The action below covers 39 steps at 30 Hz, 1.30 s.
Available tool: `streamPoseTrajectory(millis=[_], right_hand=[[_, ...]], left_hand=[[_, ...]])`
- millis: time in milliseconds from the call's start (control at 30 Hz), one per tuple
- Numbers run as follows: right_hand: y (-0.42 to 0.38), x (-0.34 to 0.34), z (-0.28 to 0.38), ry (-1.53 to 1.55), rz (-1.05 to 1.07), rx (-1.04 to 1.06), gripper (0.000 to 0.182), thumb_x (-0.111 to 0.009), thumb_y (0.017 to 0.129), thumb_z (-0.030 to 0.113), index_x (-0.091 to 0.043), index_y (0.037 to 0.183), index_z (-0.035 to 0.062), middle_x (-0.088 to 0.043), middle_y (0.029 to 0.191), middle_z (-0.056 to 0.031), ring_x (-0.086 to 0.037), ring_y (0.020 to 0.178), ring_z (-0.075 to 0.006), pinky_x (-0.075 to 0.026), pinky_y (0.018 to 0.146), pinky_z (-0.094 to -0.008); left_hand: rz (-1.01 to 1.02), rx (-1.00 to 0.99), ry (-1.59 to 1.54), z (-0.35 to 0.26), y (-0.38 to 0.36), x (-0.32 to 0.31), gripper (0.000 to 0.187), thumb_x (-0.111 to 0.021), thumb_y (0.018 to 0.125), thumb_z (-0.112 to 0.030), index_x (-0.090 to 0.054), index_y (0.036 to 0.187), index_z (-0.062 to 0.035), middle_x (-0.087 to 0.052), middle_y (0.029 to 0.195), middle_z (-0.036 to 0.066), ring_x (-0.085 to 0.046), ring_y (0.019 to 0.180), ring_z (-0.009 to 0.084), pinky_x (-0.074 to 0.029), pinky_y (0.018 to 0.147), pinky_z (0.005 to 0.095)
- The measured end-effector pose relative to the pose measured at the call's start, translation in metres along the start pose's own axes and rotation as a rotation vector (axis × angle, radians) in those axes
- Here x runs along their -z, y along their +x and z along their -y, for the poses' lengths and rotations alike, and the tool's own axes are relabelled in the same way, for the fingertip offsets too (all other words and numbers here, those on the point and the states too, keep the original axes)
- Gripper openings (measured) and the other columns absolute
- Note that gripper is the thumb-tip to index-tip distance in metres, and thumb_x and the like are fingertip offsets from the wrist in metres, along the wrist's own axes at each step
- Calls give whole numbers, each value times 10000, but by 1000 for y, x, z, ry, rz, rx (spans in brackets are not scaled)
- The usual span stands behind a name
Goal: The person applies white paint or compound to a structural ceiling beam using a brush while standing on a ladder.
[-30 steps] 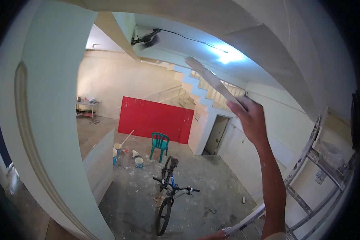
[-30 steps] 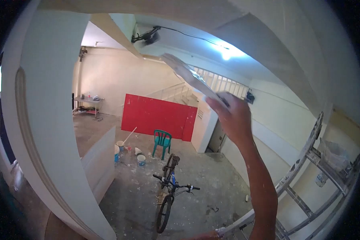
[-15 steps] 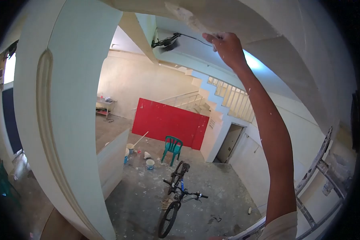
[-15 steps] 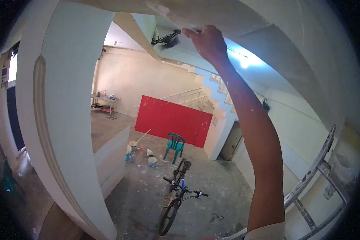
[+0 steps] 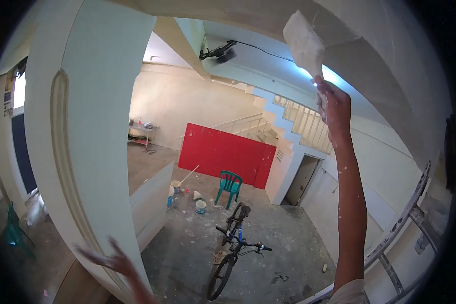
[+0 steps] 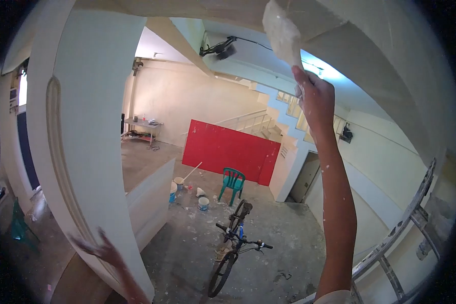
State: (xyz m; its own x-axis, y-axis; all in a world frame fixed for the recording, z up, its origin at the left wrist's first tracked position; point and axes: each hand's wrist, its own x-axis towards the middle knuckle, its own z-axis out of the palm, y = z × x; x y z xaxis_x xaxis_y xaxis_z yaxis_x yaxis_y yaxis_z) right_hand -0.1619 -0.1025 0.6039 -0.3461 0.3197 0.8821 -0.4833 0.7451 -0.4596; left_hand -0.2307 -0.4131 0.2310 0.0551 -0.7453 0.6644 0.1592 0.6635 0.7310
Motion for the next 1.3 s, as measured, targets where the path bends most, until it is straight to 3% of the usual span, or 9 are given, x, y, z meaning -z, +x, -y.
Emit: streamPoseTrajectory(millis=[67, 133, 267, 633, 933, 967, 1000, 1100, 1300], right_hand=[[5, -1, -25, -100, 64, 228, 366, -548, 751, 353, -571, 697, -8, -380, 500, 16, -322, 441, -68, -288, 437, -230], [8, -16, -21, -154, 133, 259, 376, -542, 745, 368, -575, 707, -5, -403, 490, -6, -358, 443, -91, -310, 450, -250], [34, -56, -9, -476, 247, 300, 392, -526, 730, 403, -587, 714, 16, -475, 492, -83, -468, 480, -191, -363, 503, -318], [65, -168, 44, -290, 313, 587, 447, -503, 722, 439, -588, 674, 3, -559, 593, -135, -558, 597, -271, -422, 594, -361], [70, -140, 39, -36, 198, 543, 428, -543, 730, 399, -574, 700, -27, -437, 490, -55, -434, 477, -134, -363, 498, -278], [71, -123, 28, -47, 106, 804, 392, -562, 722, 393, -583, 715, 2, -392, 477, -3, -381, 438, -84, -324, 435, -233], [70, -105, 19, 125, 208, 504, 333, -571, 727, 361, -592, 791, 36, -375, 483, 31, -317, 399, -46, -258, 381, -199], [47, -45, 5, 271, 175, 158, 342, -578, 723, 360, -587, 905, 71, -398, 530, 59, -253, 368, -6, -164, 331, -156], [23, -7, -49, 274, -8, -6, 359, -559, 732, 390, -588, 868, 58, -403, 533, 49, -269, 366, -13, -170, 329, -155]], left_hand=[[8, -36, 253, 46, 30, -14, 730, -621, 706, -245, -198, 1245, 8, -217, 1277, 199, -229, 1177, 318, -207, 965, 403], [314, 37, -175, 62, 42, -31, 782, -658, 662, -192, -181, 1244, 22, -200, 1286, 194, -219, 1182, 323, -203, 970, 392], [315, -55, -211, 66, 45, -39, 790, -655, 654, -175, -169, 1245, 19, -195, 1289, 192, -209, 1189, 321, -205, 973, 376], [247, -451, 8, 123, 27, -42, 754, -612, 695, -303, -184, 1248, -21, -238, 1264, 210, -261, 1155, 366, -238, 944, 436], [241, -438, -55, 123, 25, -47, 714, -562, 738, -327, -169, 1257, -32, -246, 1268, 201, -259, 1159, 365, -244, 937, 432], [245, -407, -94, 118, 25, -46, 709, -558, 741, -322, -165, 1260, -41, -244, 1267, 204, -258, 1160, 363, -246, 936, 433], [250, -412, -99, 119, 25, -47, 709, -558, 741, -322, -165, 1260, -41, -244, 1267, 204, -258, 1160, 363, -246, 936, 433], [238, -423, -36, 122, 22, -47, 714, -566, 735, -311, -164, 1262, -45, -246, 1266, 206, -258, 1160, 365, -248, 934, 436], [240, -412, -95, 124, 20, -49, 711, -583, 724, -266, -171, 1261, -47, -247, 1266, 207, -262, 1156, 369, -249, 932, 441]])
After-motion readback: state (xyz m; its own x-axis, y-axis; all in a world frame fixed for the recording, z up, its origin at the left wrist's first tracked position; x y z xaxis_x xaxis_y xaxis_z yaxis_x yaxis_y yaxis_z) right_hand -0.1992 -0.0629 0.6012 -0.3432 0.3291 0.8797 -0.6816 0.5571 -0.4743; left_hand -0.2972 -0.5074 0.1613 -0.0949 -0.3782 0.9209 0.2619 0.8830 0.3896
